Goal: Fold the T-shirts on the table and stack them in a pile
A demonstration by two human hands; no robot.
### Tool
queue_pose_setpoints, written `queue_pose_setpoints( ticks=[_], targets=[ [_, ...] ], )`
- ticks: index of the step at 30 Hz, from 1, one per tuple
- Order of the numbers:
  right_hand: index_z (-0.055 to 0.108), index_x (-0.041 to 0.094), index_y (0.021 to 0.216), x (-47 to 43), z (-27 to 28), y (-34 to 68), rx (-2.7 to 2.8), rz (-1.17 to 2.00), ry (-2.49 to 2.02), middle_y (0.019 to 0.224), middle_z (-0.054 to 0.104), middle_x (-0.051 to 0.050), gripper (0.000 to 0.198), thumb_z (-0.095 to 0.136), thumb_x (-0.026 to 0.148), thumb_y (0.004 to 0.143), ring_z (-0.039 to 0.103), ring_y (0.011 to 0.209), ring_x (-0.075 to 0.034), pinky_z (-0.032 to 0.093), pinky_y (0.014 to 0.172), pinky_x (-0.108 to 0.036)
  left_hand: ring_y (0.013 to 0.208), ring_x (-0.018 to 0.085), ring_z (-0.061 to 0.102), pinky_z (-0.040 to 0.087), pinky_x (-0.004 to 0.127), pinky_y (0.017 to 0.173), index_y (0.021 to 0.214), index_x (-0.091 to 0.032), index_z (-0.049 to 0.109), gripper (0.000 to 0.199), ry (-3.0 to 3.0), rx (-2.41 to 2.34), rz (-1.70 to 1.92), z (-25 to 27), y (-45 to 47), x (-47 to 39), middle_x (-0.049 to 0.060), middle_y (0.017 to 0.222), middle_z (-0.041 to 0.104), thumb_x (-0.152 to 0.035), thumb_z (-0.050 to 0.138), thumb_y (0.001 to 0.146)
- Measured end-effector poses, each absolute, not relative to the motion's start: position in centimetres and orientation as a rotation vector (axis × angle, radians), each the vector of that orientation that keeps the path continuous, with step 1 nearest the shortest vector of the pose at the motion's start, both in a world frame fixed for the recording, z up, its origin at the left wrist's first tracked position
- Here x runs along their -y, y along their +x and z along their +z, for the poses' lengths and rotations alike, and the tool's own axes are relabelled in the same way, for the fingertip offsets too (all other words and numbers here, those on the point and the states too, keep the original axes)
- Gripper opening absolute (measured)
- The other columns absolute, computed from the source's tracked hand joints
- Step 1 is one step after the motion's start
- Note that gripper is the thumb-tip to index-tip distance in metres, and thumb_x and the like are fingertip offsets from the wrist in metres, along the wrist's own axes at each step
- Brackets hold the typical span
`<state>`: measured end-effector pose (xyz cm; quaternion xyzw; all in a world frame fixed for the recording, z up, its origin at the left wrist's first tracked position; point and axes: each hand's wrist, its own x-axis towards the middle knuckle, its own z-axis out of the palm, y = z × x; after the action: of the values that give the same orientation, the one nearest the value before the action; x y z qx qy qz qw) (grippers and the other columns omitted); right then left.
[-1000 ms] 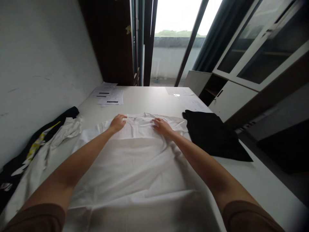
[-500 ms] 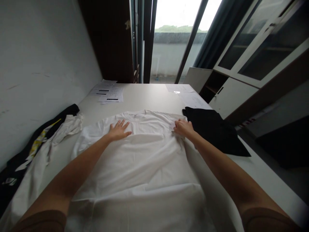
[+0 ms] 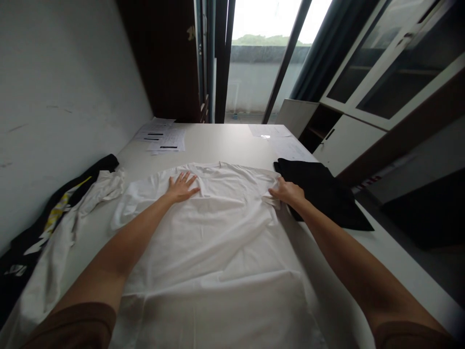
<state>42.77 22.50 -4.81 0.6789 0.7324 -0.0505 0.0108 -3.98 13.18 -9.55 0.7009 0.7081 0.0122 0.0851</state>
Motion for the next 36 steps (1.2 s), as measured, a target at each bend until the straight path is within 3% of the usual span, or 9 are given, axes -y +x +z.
queue_pose_setpoints(
  ticks=[4, 9, 12, 18, 23, 28, 31, 33, 36],
  targets=[
    [0.051, 0.022, 0.144, -23.9, -6.0, 41.7, -2.544, -0.308, 2.110, 0.103, 0.072, -0.013, 0.056, 0.059, 0.037, 0.090, 0.068, 0.092, -0.028, 0.049, 0.080, -0.034, 0.158, 0.037, 0.002, 0.002, 0.075, 0.115, 0.164, -0.038, 0.019, 0.082, 2.085, -2.130, 0.017, -9.6, -4.1, -14.6, 0.004, 0.173, 0.004, -0.081, 0.023, 0.094],
    [0.071, 0.022, 0.115, -26.5, -6.4, 40.6, -2.897, -0.266, 2.230, 0.114, 0.069, -0.011, 0.036, 0.050, 0.018, 0.086, 0.064, 0.091, -0.023, 0.047, 0.081, -0.030, 0.158, 0.038, 0.003, 0.002, 0.076, 0.114, 0.164, -0.038, 0.019, 0.082, 2.077, -2.122, 0.008, -9.6, -4.6, -17.4, 0.005, 0.173, 0.003, -0.081, 0.022, 0.095],
    [0.074, 0.019, 0.104, -28.7, -6.5, 41.8, -2.856, -0.454, 2.411, 0.099, 0.070, -0.009, 0.031, 0.051, 0.018, 0.082, 0.062, 0.082, -0.021, 0.047, 0.076, -0.029, 0.158, 0.038, 0.004, 0.002, 0.076, 0.115, 0.164, -0.037, 0.021, 0.079, 2.099, -2.117, 0.023, -9.7, -5.0, -19.1, 0.006, 0.173, 0.005, -0.079, 0.022, 0.096],
    [0.076, 0.016, 0.105, -31.9, -7.0, 46.9, -2.542, -0.905, 2.851, 0.067, 0.062, -0.001, 0.034, 0.054, 0.028, 0.083, 0.047, 0.053, -0.014, 0.040, 0.054, -0.025, 0.158, 0.037, 0.006, 0.000, 0.074, 0.115, 0.164, -0.036, 0.021, 0.073, 2.180, -2.056, 0.032, -10.0, -6.1, -21.6, 0.006, 0.173, 0.007, -0.072, 0.025, 0.100],
    [0.077, 0.016, 0.100, -32.7, -6.6, 50.5, -2.631, -0.767, 2.866, 0.077, 0.066, -0.003, 0.030, 0.062, 0.032, 0.078, 0.053, 0.062, -0.014, 0.044, 0.061, -0.026, 0.157, 0.037, 0.010, 0.002, 0.074, 0.115, 0.163, -0.034, 0.028, 0.065, 2.156, -2.059, 0.042, -9.4, -5.8, -22.8, 0.008, 0.172, 0.014, -0.061, 0.031, 0.104],
    [0.067, 0.014, 0.124, -32.6, -6.3, 50.6, -2.549, -1.060, 2.931, 0.091, 0.070, -0.008, 0.051, 0.061, 0.045, 0.085, 0.061, 0.072, -0.019, 0.052, 0.069, -0.032, 0.148, 0.036, 0.033, 0.007, 0.071, 0.118, 0.149, -0.018, 0.052, 0.050, 2.180, -2.171, 0.336, -7.5, 0.5, -21.6, 0.018, 0.160, 0.041, -0.034, 0.038, 0.104],
    [0.063, 0.018, 0.136, -30.6, -6.6, 49.9, -2.574, -0.668, 2.722, 0.110, 0.072, -0.012, 0.058, 0.067, 0.044, 0.084, 0.067, 0.092, -0.026, 0.053, 0.084, -0.037, 0.144, 0.028, 0.041, 0.019, 0.057, 0.123, 0.143, -0.020, 0.057, 0.044, 2.313, -2.056, 0.409, -7.2, 6.6, -18.3, 0.014, 0.156, 0.048, -0.033, 0.041, 0.104],
    [0.062, 0.022, 0.140, -28.6, -7.2, 49.2, -2.570, -0.432, 2.520, 0.117, 0.072, -0.012, 0.060, 0.069, 0.035, 0.082, 0.067, 0.102, -0.029, 0.052, 0.092, -0.038, 0.140, 0.024, 0.046, 0.022, 0.048, 0.124, 0.137, -0.024, 0.061, 0.039, 2.452, -1.885, 0.451, -7.5, 10.6, -14.7, 0.009, 0.152, 0.053, -0.035, 0.047, 0.102],
    [0.066, 0.027, 0.137, -26.1, -8.1, 48.4, -2.604, -0.260, 2.324, 0.129, 0.069, -0.009, 0.052, 0.059, 0.021, 0.086, 0.067, 0.111, -0.027, 0.052, 0.096, -0.036, 0.135, 0.024, 0.050, 0.028, 0.047, 0.122, 0.134, -0.023, 0.062, 0.036, 2.640, -1.483, 0.636, -8.0, 15.3, -8.1, 0.010, 0.149, 0.055, -0.032, 0.052, 0.100]
  ],
)
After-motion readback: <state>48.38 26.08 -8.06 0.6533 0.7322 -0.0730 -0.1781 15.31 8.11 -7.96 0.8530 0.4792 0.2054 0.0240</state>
